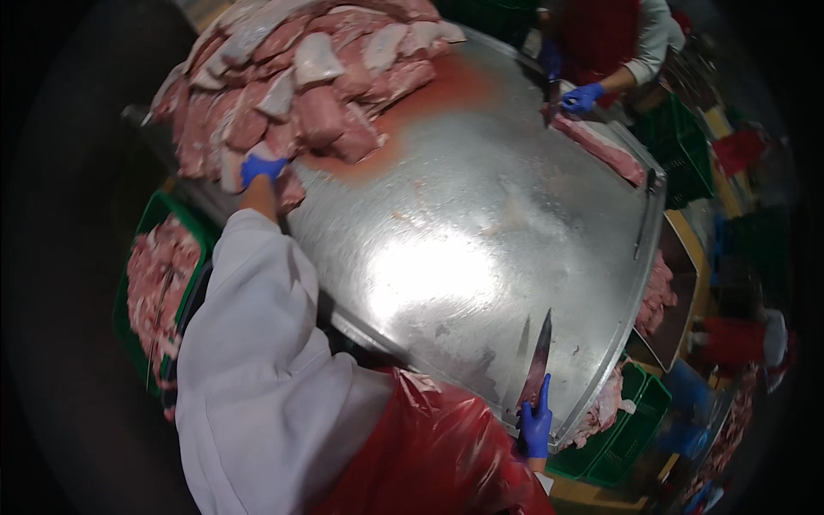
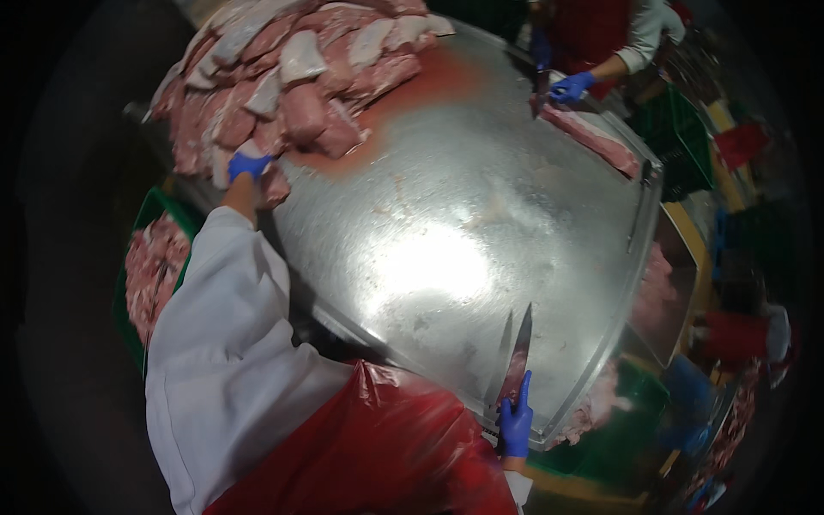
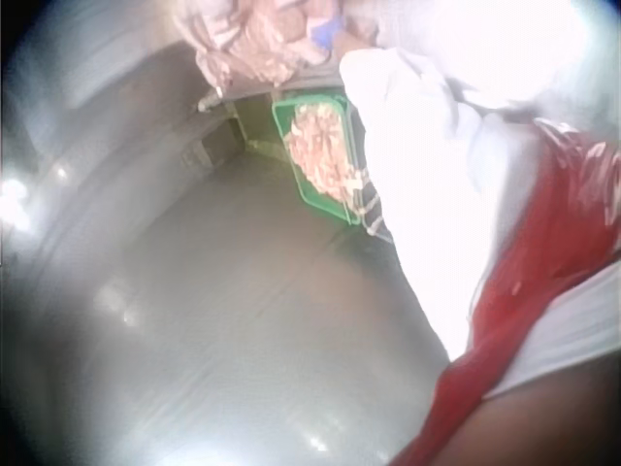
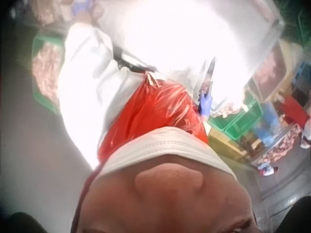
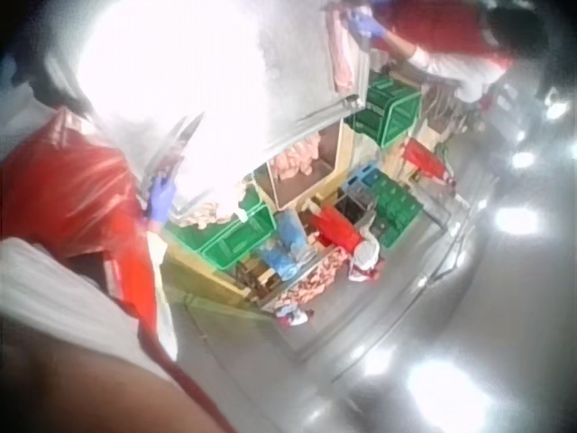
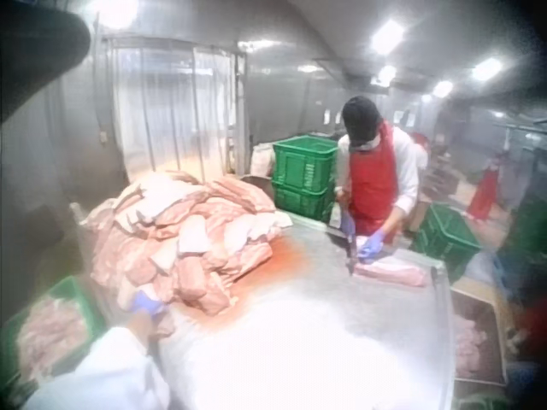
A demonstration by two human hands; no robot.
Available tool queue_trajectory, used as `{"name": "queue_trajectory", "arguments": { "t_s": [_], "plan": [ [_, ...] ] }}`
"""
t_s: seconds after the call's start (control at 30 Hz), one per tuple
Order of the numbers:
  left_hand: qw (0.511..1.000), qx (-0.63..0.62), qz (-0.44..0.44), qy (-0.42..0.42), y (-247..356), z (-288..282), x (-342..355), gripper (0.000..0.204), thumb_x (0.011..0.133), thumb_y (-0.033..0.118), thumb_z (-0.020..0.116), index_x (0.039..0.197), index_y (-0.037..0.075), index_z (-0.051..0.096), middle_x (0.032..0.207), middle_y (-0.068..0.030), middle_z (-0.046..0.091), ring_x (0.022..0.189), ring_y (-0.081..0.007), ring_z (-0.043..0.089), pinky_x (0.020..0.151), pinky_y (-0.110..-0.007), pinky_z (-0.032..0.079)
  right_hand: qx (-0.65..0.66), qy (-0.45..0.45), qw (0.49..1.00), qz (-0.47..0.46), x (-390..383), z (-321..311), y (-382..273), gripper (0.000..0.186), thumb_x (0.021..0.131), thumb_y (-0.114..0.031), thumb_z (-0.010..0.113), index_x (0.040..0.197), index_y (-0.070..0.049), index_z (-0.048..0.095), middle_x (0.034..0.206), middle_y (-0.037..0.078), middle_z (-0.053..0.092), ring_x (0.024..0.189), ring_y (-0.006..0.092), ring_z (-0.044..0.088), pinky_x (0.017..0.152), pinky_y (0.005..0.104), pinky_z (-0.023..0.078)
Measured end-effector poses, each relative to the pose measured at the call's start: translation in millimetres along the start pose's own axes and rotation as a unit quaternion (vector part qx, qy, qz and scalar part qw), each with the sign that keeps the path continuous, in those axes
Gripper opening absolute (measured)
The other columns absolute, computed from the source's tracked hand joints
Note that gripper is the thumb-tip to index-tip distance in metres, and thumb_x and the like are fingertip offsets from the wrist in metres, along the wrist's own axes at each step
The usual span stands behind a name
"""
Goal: The person uses a knife to trim fat and cut large pieces of raw meat on a stainless steel table. They separate the trimmed fat and place it into green crates while stacking the cut meat pieces on the table.
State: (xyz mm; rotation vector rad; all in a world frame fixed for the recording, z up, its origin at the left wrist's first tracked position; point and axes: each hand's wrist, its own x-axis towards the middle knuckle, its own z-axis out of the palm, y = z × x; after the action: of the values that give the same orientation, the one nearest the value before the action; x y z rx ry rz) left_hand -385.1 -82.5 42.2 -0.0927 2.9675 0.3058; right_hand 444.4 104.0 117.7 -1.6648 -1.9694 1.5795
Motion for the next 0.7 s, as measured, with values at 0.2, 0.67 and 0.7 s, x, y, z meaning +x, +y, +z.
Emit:
{"name": "queue_trajectory", "arguments": {
  "t_s": [0.2, 0.67, 0.7],
  "plan": [
    [0.976, -0.041, -0.21, -0.048, -13.1, 14.5, 16.4, 0.143, 0.055, 0.068, 0.083, 0.158, 0.01, 0.001, 0.157, -0.0252, 0.02, 0.14, -0.0433, 0.035, 0.111, -0.056, 0.036, -0.114, 0.05, 0.992, 0.001, -8.9, -1.7, -47.1, 0.075, 0.092, -0.005, 0.051, 0.158, -0.023, 0.02, 0.064, 0.006, 0.058, 0.049, 0.0113, 0.051, 0.048, 0.0313, 0.046],
    [0.971, -0.19, -0.146, 0.023, -23.1, 36.4, 40.8, 0.121, 0.052, 0.046, 0.088, 0.148, -0.002, 0.031, 0.142, -0.0248, 0.049, 0.128, -0.0355, 0.052, 0.106, -0.043, 0.045, -0.051, 0.038, 0.997, 0.038, -32.0, 27.8, -32.8, 0.073, 0.095, -0.011, 0.056, 0.158, -0.019, 0.021, 0.086, 0.014, 0.065, 0.068, 0.0172, 0.062, 0.066, 0.0332, 0.052],
    [0.973, -0.184, -0.137, 0.024, -9.6, 29.8, 30.0, 0.121, 0.052, 0.045, 0.088, 0.148, -0.002, 0.03, 0.141, -0.0246, 0.05, 0.127, -0.035, 0.053, 0.105, -0.043, 0.046, -0.076, 0.033, 0.996, 0.022, -33.8, 28.5, -27.6, 0.073, 0.095, -0.011, 0.057, 0.157, -0.019, 0.021, 0.088, 0.016, 0.067, 0.071, 0.0179, 0.064, 0.069, 0.0336, 0.052]
  ]
}}
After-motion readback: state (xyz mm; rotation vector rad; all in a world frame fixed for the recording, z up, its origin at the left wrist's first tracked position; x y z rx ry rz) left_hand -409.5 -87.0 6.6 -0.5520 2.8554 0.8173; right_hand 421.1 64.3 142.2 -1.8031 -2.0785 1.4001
